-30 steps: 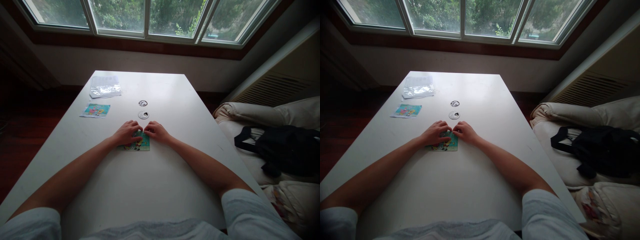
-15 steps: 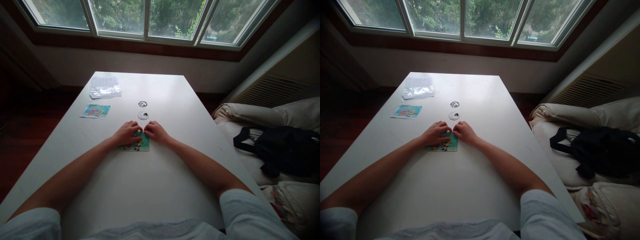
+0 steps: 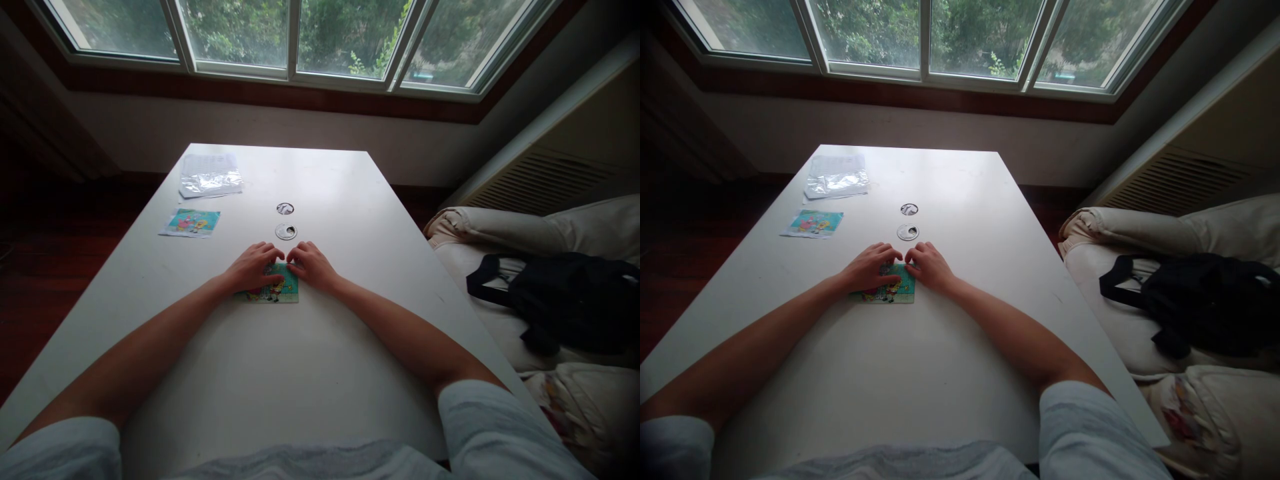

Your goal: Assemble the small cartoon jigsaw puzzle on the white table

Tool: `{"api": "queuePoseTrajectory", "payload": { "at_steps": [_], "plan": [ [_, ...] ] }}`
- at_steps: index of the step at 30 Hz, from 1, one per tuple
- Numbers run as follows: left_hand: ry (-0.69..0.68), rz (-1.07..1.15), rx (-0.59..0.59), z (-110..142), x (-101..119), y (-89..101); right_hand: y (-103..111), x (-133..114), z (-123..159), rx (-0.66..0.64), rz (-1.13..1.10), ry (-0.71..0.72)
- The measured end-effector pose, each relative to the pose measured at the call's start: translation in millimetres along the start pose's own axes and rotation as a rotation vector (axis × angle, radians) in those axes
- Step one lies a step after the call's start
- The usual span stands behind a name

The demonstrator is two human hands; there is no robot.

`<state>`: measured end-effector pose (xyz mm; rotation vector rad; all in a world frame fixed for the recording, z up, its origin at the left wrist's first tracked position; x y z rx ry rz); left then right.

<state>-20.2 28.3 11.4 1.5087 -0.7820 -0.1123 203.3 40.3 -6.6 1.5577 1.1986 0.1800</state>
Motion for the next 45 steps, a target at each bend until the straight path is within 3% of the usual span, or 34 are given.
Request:
{"api": "queuePoseTrajectory", "payload": {
  "at_steps": [12,18,23,32,39,45],
  "plan": [
    [-0.020,-0.021,-0.003,-0.1,-3.0,-1.4,2.1,0.5,0.8,-0.026,0.048,0.062],
    [-0.024,-0.036,0.001,0.6,-5.3,0.3,10.4,-4.0,4.2,0.089,0.058,0.171],
    [-0.020,-0.041,0.003,0.1,-4.8,0.8,6.5,-1.6,2.8,-0.088,0.096,0.232],
    [-0.031,-0.023,0.060,-0.1,-7.3,1.1,6.2,-15.4,5.0,-0.129,0.110,0.338],
    [0.128,-0.015,0.230,0.6,-25.1,3.4,10.0,4.7,2.6,-0.099,0.178,0.286],
    [0.128,-0.008,0.175,0.5,-32.7,1.4,23.4,28.5,8.9,-0.083,0.295,0.085]
  ]
}}
Point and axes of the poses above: each hand's wrist, its own z-axis away from the middle knuckle, its own y-axis out of the back of the hand, x = y × z, the point moved 1 cm from there along -z, towards the middle knuckle, and after that the axes turned 10 degrees about y, right-handed, at the moved point
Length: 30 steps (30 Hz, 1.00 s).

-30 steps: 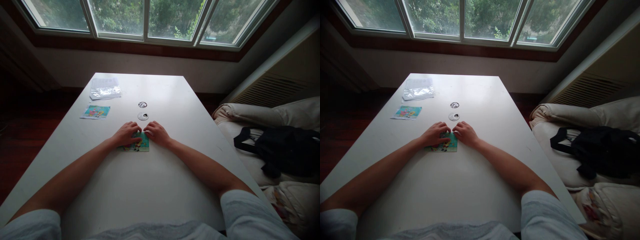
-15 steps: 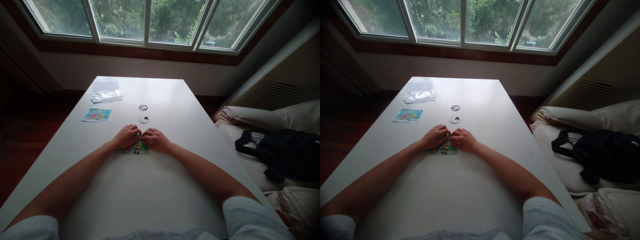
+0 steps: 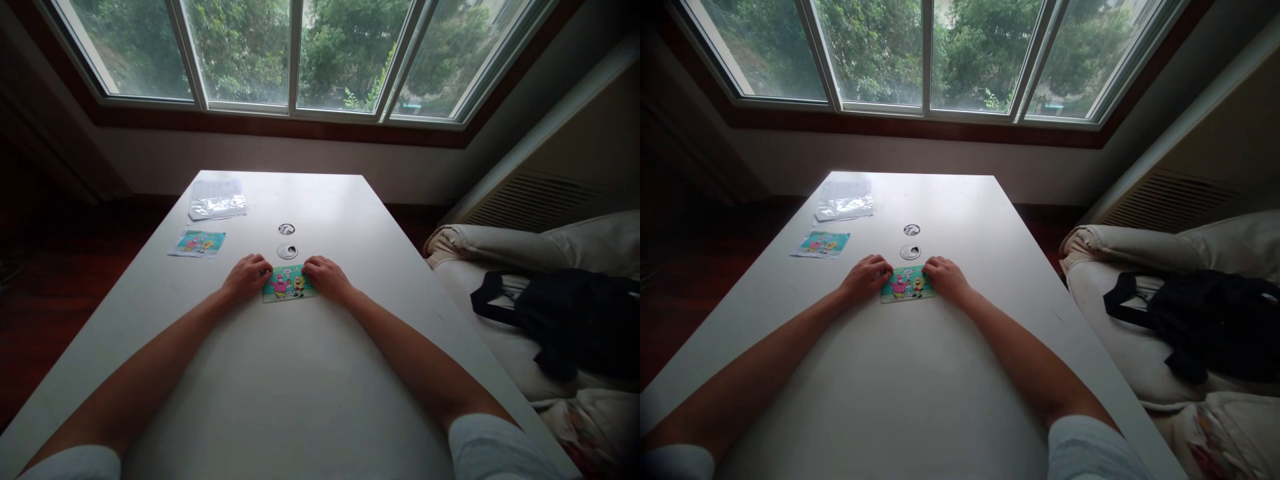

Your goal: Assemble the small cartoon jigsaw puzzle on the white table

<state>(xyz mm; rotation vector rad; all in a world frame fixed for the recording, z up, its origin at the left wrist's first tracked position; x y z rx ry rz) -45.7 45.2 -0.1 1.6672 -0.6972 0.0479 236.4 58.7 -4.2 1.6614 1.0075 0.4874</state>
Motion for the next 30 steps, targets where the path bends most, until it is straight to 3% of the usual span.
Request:
{"api": "queuePoseTrajectory", "payload": {
  "at_steps": [10,18,23,30],
  "plan": [
    [-0.041,-0.099,-0.048,2.8,5.9,2.1,-5.2,-25.1,-6.0,-0.023,0.023,-0.059],
    [-0.040,-0.222,-0.147,9.5,10.0,-16.4,-8.8,-31.6,-5.7,-0.034,0.045,-0.076],
    [0.020,-0.282,-0.186,10.3,3.2,-23.9,-11.5,-29.1,-9.2,-0.044,0.058,-0.102],
    [0.138,-0.303,-0.140,6.3,-11.3,-18.6,-13.3,-17.1,-12.7,0.008,0.041,-0.144]
  ]
}}
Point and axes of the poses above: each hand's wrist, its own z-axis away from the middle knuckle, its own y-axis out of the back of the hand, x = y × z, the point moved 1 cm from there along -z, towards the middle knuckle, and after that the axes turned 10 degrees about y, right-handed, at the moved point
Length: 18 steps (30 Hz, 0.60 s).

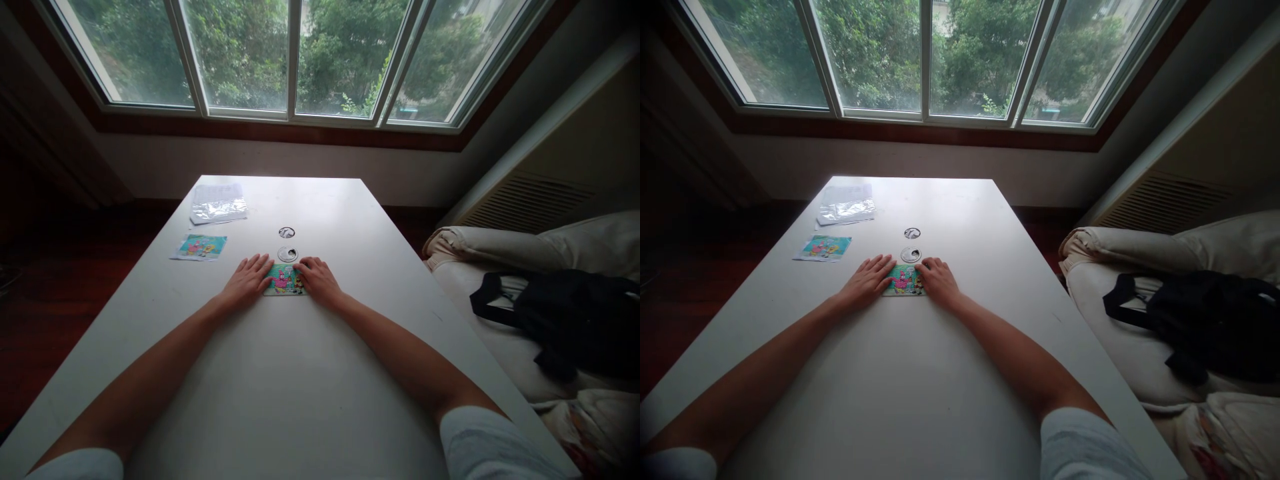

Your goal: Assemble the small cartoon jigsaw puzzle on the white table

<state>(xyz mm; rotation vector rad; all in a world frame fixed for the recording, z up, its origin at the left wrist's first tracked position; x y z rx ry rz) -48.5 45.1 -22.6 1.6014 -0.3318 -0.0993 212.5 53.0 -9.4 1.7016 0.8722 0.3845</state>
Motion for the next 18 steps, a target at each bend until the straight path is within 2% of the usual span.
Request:
{"api": "queuePoseTrajectory", "payload": {
  "at_steps": [6,9,11,14,18],
  "plan": [
    [-0.047,0.030,0.069,3.4,6.5,7.1,-2.0,1.6,0.6,0.020,-0.022,-0.018],
    [-0.174,0.037,0.008,8.4,18.4,8.8,-0.6,0.5,1.0,0.012,-0.014,-0.008],
    [-0.208,0.040,-0.034,11.4,24.0,8.0,0.7,-0.4,1.5,0.007,-0.008,0.004],
    [-0.180,0.032,-0.081,12.2,23.9,5.6,1.6,-1.3,1.9,-0.015,-0.010,0.007],
    [-0.059,0.022,-0.081,7.0,12.7,2.9,1.3,-1.4,0.9,-0.041,-0.020,0.008]
  ]
}}
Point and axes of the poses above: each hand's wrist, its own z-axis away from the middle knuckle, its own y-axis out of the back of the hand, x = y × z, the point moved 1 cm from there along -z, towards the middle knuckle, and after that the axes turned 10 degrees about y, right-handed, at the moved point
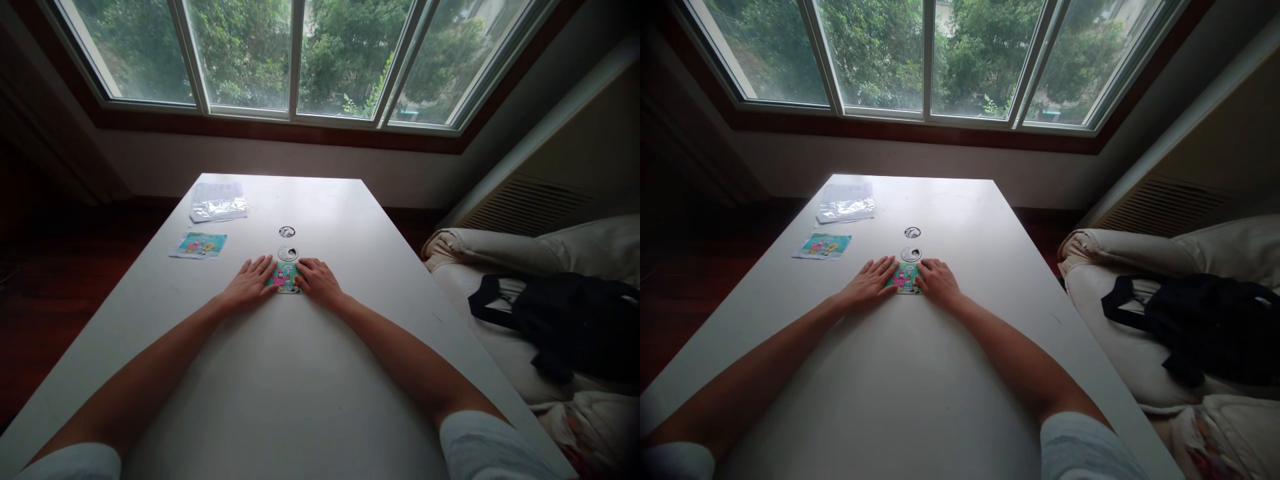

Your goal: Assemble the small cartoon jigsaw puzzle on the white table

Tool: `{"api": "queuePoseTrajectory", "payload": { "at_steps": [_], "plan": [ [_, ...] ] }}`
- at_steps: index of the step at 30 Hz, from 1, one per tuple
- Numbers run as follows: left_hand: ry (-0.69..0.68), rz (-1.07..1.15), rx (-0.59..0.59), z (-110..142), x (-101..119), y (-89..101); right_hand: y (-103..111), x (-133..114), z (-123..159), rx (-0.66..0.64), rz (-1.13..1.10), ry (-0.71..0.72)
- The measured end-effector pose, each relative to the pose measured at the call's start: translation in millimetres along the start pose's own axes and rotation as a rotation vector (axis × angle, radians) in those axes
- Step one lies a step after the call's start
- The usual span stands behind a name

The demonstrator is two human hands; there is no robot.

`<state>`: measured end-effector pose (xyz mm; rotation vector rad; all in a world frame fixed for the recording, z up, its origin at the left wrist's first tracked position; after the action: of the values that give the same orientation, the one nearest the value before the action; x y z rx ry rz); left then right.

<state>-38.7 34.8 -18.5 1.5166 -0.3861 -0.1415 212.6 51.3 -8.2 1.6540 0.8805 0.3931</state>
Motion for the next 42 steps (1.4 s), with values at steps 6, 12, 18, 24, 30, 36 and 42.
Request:
{"api": "queuePoseTrajectory", "payload": {
  "at_steps": [6,12,18,24,30,36,42],
  "plan": [
    [0.091,-0.011,0.016,-2.7,-8.1,-1.3,1.5,-6.3,5.2,-0.018,0.013,0.052],
    [0.112,-0.016,0.016,-2.4,-7.4,-1.8,-2.7,-16.4,12.5,-0.221,-0.015,0.215],
    [0.108,-0.010,0.005,-3.3,-7.8,-1.1,-2.7,14.4,11.2,-0.264,-0.009,0.020],
    [0.103,-0.012,0.006,-3.4,-7.3,-0.9,1.2,10.5,14.8,-0.184,0.049,0.020],
    [0.096,-0.024,0.008,-3.2,-4.8,-0.5,-6.6,-13.2,9.1,-0.241,-0.024,0.186],
    [0.081,-0.024,0.026,-3.9,-6.6,-3.7,-7.5,14.3,4.0,-0.244,-0.002,0.045],
    [-0.088,-0.011,0.037,-0.5,-0.3,-0.9,-8.6,17.2,5.1,-0.234,0.007,0.039]
  ]
}}
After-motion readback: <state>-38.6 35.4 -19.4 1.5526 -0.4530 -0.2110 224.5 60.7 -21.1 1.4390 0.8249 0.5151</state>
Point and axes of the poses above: each hand's wrist, its own z-axis away from the middle knuckle, its own y-axis out of the back of the hand, x = y × z, the point moved 1 cm from there along -z, towards the middle knuckle, and after that the axes turned 10 degrees about y, right-handed, at the moved point
